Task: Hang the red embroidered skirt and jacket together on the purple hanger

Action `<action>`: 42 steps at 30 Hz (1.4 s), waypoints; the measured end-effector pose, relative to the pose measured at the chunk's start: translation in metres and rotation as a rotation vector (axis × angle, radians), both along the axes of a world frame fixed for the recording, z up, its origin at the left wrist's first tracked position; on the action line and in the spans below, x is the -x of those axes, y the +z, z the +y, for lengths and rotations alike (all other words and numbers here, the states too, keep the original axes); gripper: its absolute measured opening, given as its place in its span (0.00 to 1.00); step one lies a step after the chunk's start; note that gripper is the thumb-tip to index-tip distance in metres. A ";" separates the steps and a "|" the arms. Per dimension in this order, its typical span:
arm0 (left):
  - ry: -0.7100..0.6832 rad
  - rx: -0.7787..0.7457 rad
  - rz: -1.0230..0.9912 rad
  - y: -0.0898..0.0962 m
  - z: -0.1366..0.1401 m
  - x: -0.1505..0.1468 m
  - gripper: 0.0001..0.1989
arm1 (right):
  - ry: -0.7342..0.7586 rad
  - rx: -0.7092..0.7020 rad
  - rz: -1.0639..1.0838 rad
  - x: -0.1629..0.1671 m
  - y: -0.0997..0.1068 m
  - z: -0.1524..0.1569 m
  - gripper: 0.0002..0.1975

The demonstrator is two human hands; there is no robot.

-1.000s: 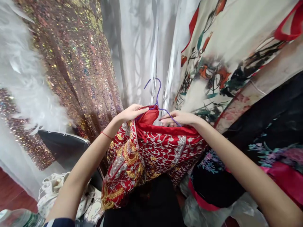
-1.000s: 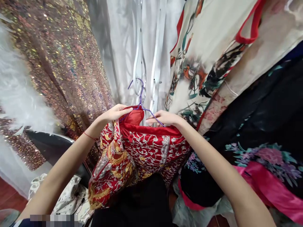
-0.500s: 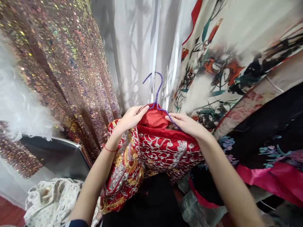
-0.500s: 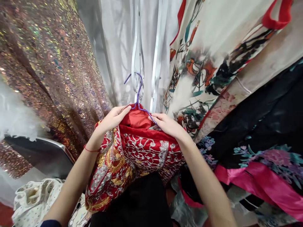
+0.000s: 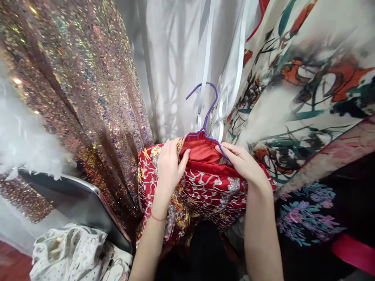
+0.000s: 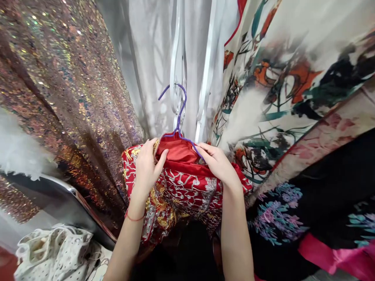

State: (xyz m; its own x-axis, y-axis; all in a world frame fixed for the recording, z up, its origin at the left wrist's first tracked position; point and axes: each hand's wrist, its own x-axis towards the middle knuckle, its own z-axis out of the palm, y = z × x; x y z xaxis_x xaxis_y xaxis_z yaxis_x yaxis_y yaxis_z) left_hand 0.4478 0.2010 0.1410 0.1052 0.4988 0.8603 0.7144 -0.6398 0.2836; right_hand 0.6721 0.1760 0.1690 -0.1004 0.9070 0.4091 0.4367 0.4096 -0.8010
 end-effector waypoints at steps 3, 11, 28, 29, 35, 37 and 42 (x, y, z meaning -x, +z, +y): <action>0.072 0.010 -0.094 -0.034 -0.025 0.004 0.27 | 0.025 -0.012 0.006 0.000 -0.002 0.002 0.19; 0.415 -0.030 -0.356 -0.163 -0.108 -0.021 0.22 | -0.049 -0.062 0.022 0.009 -0.006 -0.003 0.19; 0.723 0.303 -0.514 -0.133 -0.022 0.044 0.31 | -0.123 -0.033 0.025 0.019 -0.006 -0.012 0.19; 0.680 0.345 -0.520 -0.134 -0.023 0.049 0.26 | -0.122 -0.032 0.022 0.019 -0.006 -0.012 0.19; 0.503 0.779 -0.467 -0.137 -0.033 0.068 0.15 | -0.122 -0.066 0.032 0.018 -0.007 -0.011 0.18; 0.428 0.732 -0.544 -0.129 -0.032 0.072 0.17 | -0.125 -0.063 0.031 0.019 -0.007 -0.012 0.18; 0.412 0.433 -0.609 -0.090 -0.015 0.091 0.16 | -0.141 -0.101 0.022 0.020 -0.008 -0.018 0.18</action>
State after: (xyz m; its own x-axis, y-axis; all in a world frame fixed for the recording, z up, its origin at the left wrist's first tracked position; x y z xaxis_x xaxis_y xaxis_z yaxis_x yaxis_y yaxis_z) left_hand 0.3571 0.1863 0.0510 -0.5757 0.6940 0.4324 0.5101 -0.1086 0.8533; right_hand 0.6522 0.1584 0.1614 0.0347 0.8656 0.4996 0.4781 0.4246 -0.7689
